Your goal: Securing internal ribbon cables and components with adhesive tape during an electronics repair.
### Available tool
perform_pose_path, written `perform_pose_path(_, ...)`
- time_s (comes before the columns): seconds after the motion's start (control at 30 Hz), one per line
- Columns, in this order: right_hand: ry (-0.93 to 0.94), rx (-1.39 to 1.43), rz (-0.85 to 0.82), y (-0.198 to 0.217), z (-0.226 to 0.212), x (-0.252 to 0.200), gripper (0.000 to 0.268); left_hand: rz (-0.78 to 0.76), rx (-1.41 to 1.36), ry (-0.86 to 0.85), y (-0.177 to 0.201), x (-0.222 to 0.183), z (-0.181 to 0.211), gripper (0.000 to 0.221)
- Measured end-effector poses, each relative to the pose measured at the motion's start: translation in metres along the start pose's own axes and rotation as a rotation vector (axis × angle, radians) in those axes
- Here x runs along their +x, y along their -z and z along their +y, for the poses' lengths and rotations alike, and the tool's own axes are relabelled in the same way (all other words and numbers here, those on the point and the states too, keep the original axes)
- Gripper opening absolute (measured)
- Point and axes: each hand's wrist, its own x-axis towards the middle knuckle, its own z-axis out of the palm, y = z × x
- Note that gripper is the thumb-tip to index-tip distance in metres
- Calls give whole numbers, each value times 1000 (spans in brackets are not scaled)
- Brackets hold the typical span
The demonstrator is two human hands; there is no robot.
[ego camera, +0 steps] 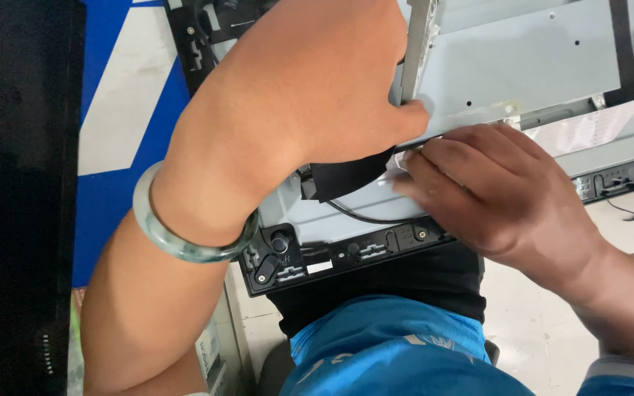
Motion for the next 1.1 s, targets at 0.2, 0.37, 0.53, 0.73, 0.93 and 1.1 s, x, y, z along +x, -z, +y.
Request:
perform_pose_path(0.2,-401,244,149,8,-16,-14,24,17,-27,-22,4,-2,3,52)
perform_pose_path(0.37,-548,171,190,-8,-30,-4,8,-44,3,11,9,-1,6,58)
perform_pose_path(0.53,-543,162,145,-11,-17,-7,21,-49,32,-17,11,-5,8,56)
perform_pose_path(0.73,-357,29,109,-10,6,-17,37,308,10,-12,-5,-31,38,88)
perform_pose_path(0.93,-145,220,168,-4,39,-12,18,364,91,1,-23,-57,71,22)
perform_pose_path(1.1,-165,333,135,-4,39,-15,23,295,53,-12,-18,-67,66,40)
